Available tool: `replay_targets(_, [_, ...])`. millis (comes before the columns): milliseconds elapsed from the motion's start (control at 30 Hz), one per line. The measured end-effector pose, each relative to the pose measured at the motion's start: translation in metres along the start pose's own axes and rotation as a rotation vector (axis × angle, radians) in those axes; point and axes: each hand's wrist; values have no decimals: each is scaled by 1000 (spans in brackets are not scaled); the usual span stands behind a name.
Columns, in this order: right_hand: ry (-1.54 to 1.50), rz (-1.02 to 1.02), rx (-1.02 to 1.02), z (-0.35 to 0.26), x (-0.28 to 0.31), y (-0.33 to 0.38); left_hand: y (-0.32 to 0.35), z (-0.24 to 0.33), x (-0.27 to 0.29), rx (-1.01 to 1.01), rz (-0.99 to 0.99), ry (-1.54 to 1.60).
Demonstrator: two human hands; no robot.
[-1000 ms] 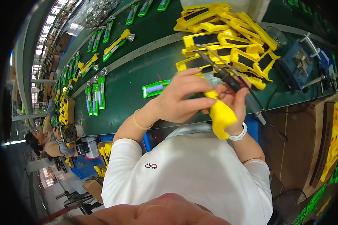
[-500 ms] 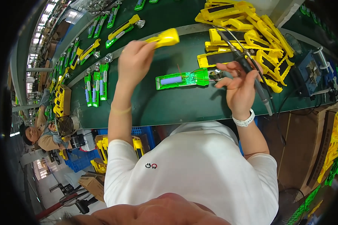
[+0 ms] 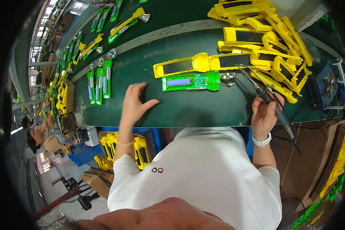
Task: Soldering components and assembling yellow and green handheld flashlights on a factory line.
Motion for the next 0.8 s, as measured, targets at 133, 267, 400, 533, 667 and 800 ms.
replay_targets(133, [0,-1,-89,11,-15,-6,-29,26,-33,-169,134,87])
replay_targets(267, [10,6,-115,12,-23,-5,-41,16,-42,-352,23,142])
replay_targets(400, [105,69,-115,10,-7,7,-36,12,-13,-318,-4,145])
replay_targets(533, [33,25,-189,7,-22,5,-32,40,-15,-248,77,278])
replay_targets(667, [57,-52,-266,13,-48,5,-30,58,-35,4,-30,638])
replay_targets(800, [57,-39,-367,26,-55,16,-38,49,-37,-382,-24,510])
Point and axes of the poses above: each hand's wrist, its own y-axis away from the middle knuckle, its own x-axis out of the back of the hand, z = x × y, and after that the axes turned 2 degrees about x, right-handed
